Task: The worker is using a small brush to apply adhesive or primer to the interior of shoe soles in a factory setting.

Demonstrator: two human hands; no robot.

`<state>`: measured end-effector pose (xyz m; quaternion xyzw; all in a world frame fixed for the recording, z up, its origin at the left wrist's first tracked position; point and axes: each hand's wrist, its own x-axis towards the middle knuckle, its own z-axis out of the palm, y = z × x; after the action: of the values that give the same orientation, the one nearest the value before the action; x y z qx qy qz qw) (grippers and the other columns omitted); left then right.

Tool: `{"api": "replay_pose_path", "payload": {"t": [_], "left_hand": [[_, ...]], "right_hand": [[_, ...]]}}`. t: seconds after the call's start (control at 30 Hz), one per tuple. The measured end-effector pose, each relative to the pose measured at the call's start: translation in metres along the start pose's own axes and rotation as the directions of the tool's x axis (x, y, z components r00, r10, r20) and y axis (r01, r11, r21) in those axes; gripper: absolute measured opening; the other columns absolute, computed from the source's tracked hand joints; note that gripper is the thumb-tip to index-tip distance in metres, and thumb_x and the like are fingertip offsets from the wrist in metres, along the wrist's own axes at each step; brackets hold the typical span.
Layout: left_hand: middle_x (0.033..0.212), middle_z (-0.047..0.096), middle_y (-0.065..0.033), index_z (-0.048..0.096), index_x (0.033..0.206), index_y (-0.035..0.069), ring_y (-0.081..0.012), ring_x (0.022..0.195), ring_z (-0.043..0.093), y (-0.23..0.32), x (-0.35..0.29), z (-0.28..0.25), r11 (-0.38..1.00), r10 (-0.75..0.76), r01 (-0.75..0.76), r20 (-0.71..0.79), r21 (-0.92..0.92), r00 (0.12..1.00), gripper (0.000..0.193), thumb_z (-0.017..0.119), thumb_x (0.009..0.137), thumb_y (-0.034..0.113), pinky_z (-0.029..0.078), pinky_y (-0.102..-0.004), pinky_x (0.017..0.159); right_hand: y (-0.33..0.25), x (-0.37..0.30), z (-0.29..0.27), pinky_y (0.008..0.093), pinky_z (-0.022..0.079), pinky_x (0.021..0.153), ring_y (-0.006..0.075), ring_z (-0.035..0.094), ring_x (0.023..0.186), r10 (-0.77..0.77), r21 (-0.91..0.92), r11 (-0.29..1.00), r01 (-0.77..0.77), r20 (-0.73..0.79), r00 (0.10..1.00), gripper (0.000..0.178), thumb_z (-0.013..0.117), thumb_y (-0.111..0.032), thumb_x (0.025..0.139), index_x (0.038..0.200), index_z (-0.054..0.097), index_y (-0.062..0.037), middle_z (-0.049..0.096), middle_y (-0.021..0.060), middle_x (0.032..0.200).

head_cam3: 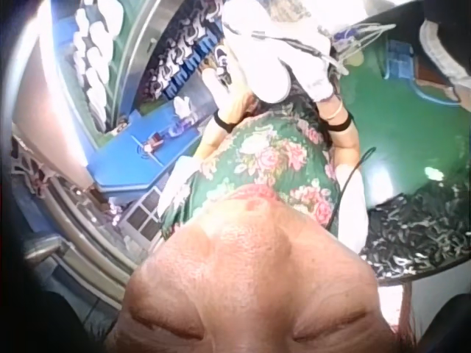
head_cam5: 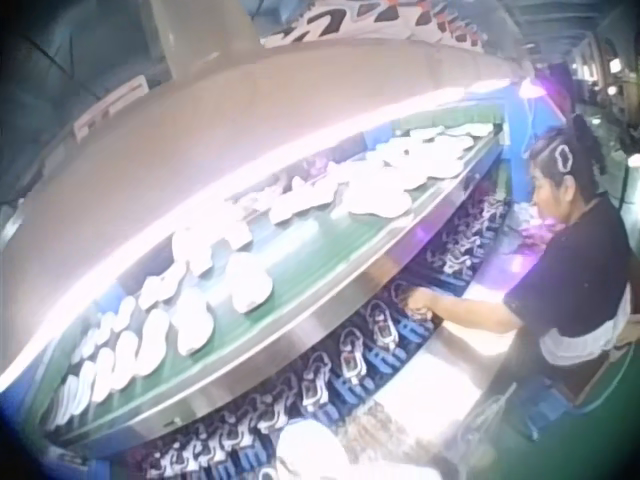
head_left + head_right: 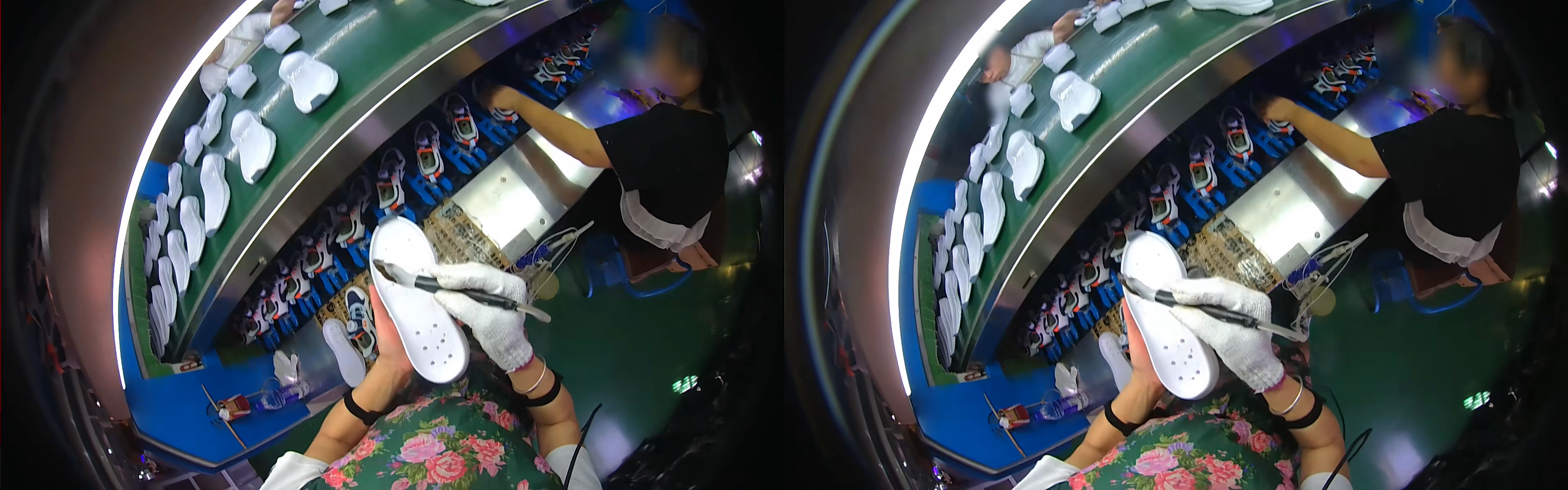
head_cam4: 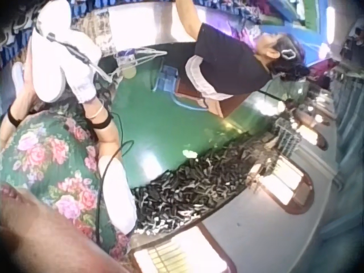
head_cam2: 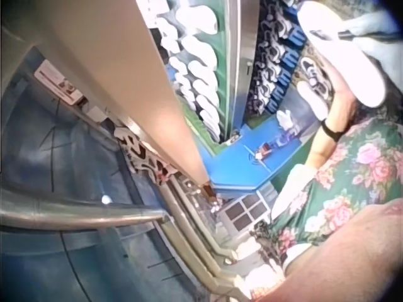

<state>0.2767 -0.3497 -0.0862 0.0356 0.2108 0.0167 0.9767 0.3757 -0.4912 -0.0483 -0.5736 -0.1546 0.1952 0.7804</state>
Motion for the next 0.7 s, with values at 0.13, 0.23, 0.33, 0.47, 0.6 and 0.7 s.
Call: {"api": "replay_pose_path", "payload": {"t": [0.13, 0.23, 0.33, 0.47, 0.6, 0.7], "left_hand": [[0.144, 0.052, -0.0107, 0.033, 0.153, 0.013, -0.0316, 0.127, 0.055, 0.0, 0.006, 0.004, 0.958, 0.175, -0.16, -0.043, 0.239, 0.984, 0.087, 0.029, 0.094, 0.077, 0.045, -0.0477, 0.107], [0.148, 0.048, -0.0111, 0.034, 0.153, 0.013, -0.0312, 0.131, 0.051, 0.0, 0.009, 0.009, 0.952, 0.164, -0.163, 0.018, 0.259, 0.986, 0.086, 0.028, 0.094, 0.076, 0.041, -0.0463, 0.111], [0.149, 0.046, -0.0112, 0.034, 0.153, 0.013, -0.0309, 0.133, 0.049, 0.001, 0.011, 0.004, 0.992, 0.008, -0.045, 0.302, 0.116, 0.953, 0.087, 0.027, 0.094, 0.076, 0.039, -0.0459, 0.112], [0.15, 0.046, -0.0105, 0.033, 0.153, 0.011, -0.0294, 0.135, 0.047, -0.01, 0.009, 0.007, 0.955, 0.112, -0.146, 0.145, 0.256, 0.983, 0.094, 0.024, 0.091, 0.081, 0.038, -0.045, 0.114], [0.149, 0.046, -0.0105, 0.031, 0.154, 0.01, -0.029, 0.135, 0.047, -0.024, 0.007, 0.016, 0.857, 0.147, -0.152, 0.049, 0.493, 0.988, 0.099, 0.023, 0.089, 0.084, 0.036, -0.0446, 0.115], [0.149, 0.046, -0.0117, 0.035, 0.151, 0.009, -0.0287, 0.135, 0.047, -0.014, 0.014, -0.023, 0.999, -0.004, -0.015, 0.36, 0.048, 0.933, 0.099, 0.023, 0.088, 0.084, 0.036, -0.0437, 0.115]], "right_hand": [[-0.001, 0.005, 0.0, 0.032, 0.055, 0.087, 0.0198, 0.071, 0.094, -0.157, -0.041, 0.987, 0.158, 0.032, 0.987, 0.021, 0.076, 0.002, 0.078, 0.099, 0.074, 0.0025, 0.074, 0.0134, 0.101], [-0.002, 0.009, -0.001, 0.0327, 0.056, 0.081, 0.0224, 0.071, 0.088, -0.301, -0.134, 0.942, 0.306, 0.059, 0.952, 0.021, 0.077, 0.001, 0.075, 0.096, 0.075, 0.0009, 0.074, 0.0137, 0.096], [-0.006, 0.012, -0.001, 0.0339, 0.056, 0.078, 0.0236, 0.071, 0.085, -0.397, -0.282, 0.869, 0.407, 0.096, 0.913, 0.021, 0.077, 0.0, 0.076, 0.097, 0.075, 0.0005, 0.075, 0.0135, 0.096], [-0.014, 0.019, -0.002, 0.0357, 0.055, 0.079, 0.0274, 0.069, 0.086, -0.572, -0.435, 0.671, 0.6, 0.211, 0.793, 0.028, 0.075, -0.001, 0.072, 0.1, 0.074, -0.0007, 0.074, 0.0128, 0.099], [-0.02, 0.013, 0.002, 0.0366, 0.055, 0.079, 0.0274, 0.07, 0.087, -0.65, -0.616, 0.418, 0.667, 0.311, 0.694, 0.032, 0.074, 0.0, 0.07, 0.102, 0.074, -0.0039, 0.073, 0.0127, 0.102], [-0.003, 0.003, 0.015, 0.0388, 0.055, 0.08, 0.0278, 0.069, 0.088, -0.664, -0.572, 0.412, 0.709, 0.344, 0.664, 0.036, 0.074, -0.003, 0.068, 0.104, 0.074, -0.0051, 0.073, 0.0126, 0.104]]}}
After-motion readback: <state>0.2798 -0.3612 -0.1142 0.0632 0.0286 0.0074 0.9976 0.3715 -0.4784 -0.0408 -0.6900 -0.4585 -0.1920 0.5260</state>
